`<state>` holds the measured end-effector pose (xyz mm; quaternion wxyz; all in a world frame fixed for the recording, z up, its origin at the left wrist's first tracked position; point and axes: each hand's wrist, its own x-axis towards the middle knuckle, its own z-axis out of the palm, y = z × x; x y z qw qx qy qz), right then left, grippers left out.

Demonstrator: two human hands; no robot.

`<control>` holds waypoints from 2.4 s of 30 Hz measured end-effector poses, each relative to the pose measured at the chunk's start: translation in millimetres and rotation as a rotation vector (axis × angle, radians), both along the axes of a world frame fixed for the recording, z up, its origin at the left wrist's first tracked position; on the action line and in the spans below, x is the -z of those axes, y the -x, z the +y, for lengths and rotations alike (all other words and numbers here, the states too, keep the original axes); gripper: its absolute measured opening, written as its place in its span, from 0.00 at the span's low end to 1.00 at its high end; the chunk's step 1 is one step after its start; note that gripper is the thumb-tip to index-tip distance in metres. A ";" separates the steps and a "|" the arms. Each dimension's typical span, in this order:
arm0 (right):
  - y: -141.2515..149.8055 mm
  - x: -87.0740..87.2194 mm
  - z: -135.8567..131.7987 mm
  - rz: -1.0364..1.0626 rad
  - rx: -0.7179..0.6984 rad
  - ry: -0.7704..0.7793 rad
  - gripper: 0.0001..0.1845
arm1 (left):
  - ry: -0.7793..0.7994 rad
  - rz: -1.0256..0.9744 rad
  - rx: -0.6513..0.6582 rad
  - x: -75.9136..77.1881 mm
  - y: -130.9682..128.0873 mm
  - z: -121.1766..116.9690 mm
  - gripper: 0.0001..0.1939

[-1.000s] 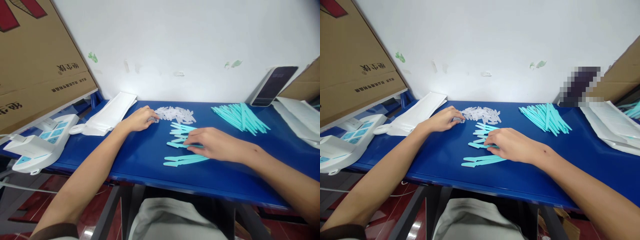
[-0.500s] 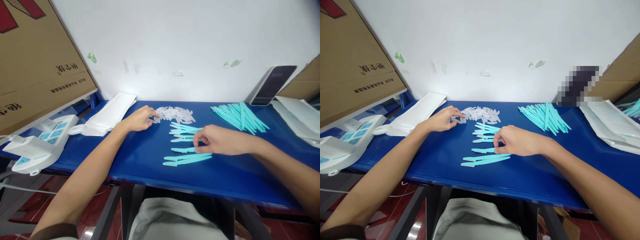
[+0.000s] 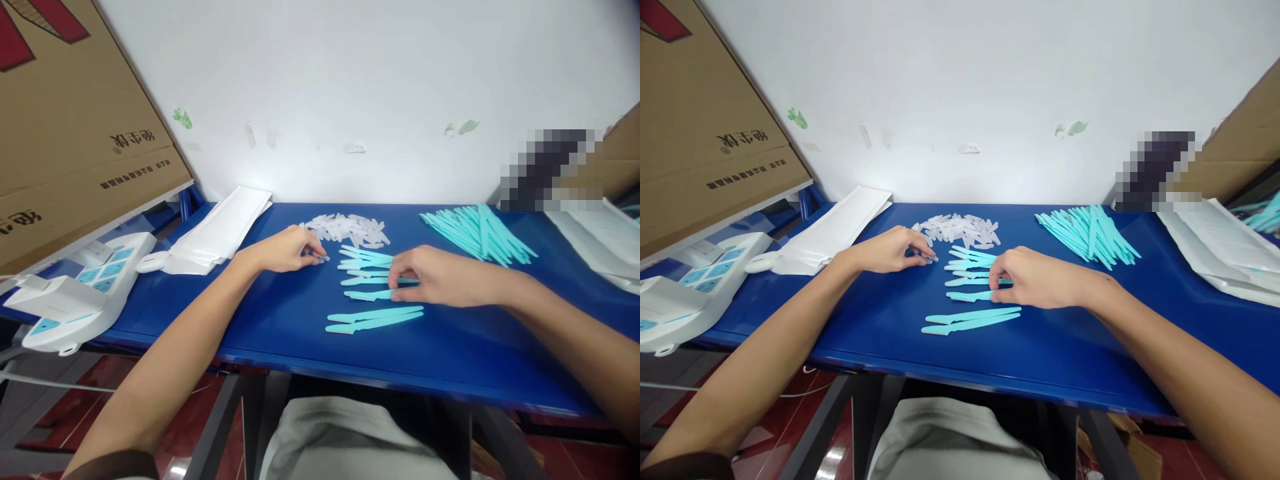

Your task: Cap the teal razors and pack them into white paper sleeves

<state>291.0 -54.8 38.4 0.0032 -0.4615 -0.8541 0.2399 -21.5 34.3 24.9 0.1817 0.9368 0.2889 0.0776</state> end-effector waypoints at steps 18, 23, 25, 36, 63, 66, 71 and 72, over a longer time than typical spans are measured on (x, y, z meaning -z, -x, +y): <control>-16.2 -5.0 11.3 -0.100 -0.052 0.027 0.13 | 0.180 -0.021 0.153 -4.2 -15.1 -17.1 0.07; -24.0 1.0 6.0 -0.062 -0.054 -0.100 0.10 | 0.243 -0.002 0.102 -0.9 -14.8 -15.8 0.11; -26.2 2.2 5.1 -0.046 -0.057 -0.122 0.09 | 0.251 0.007 0.096 -0.4 -14.1 -15.6 0.11; -33.0 -7.2 8.1 0.144 -0.051 -0.090 0.17 | 0.258 -0.014 0.105 -1.4 -11.7 -13.9 0.07; -15.1 19.6 18.7 0.358 0.442 -0.361 0.28 | -0.250 -0.345 0.049 19.7 -28.3 -15.5 0.08; -11.9 23.1 18.4 0.331 0.454 -0.361 0.34 | -0.268 -0.350 0.040 21.4 -28.7 -15.4 0.08; -5.2 25.7 11.4 0.433 0.451 -0.443 0.27 | -0.345 -0.359 0.052 24.6 -29.4 -16.0 0.11; -3.6 25.6 9.6 0.463 0.435 -0.443 0.25 | -0.355 -0.358 0.055 25.2 -29.5 -16.4 0.12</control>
